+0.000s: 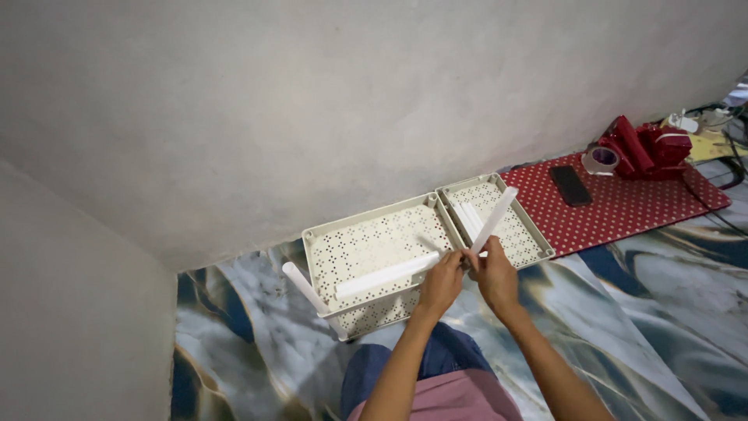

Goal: The person assembles a white plastic storage unit by stacking perforated trays, inserting vertical support rods, and attaching a handle. The person works on the floor, aligning parts and securing them into place.

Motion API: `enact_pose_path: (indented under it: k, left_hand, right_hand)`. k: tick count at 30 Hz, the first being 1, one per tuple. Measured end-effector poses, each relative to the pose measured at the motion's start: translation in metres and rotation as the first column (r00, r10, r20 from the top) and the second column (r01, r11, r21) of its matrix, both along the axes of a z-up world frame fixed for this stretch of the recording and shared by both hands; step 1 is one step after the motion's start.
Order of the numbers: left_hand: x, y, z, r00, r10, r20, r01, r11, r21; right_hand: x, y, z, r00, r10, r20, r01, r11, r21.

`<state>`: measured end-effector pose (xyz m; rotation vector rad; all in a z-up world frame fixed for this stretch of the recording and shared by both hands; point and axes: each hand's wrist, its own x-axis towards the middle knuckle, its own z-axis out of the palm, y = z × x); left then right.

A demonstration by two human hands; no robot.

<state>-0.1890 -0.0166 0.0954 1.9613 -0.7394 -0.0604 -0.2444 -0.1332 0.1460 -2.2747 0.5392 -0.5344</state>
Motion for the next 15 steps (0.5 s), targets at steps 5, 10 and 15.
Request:
enact_pose_path:
  k: [5, 10, 15]
  left_hand:
    - [0.0, 0.005, 0.002, 0.999, -0.046, 0.008, 0.046, 0.999, -0.029]
    - [0.003, -0.001, -0.006, 1.0, 0.022, 0.002, -0.022, 1.0, -0.015]
    - [0.006, -0.001, -0.015, 0.999, 0.032, 0.016, -0.031, 0.999, -0.027]
  right_hand:
    - [0.004, -0.004, -0.016, 1.0, 0.02, -0.001, -0.02, 0.999, 0.05]
    - [0.009, -0.001, -0.036, 0.998, -0.004, 0.061, 0.015, 0.985, -0.17]
    - [0.009, 0.001, -0.033, 1.0, 0.009, -0.002, -0.01, 0.995, -0.101]
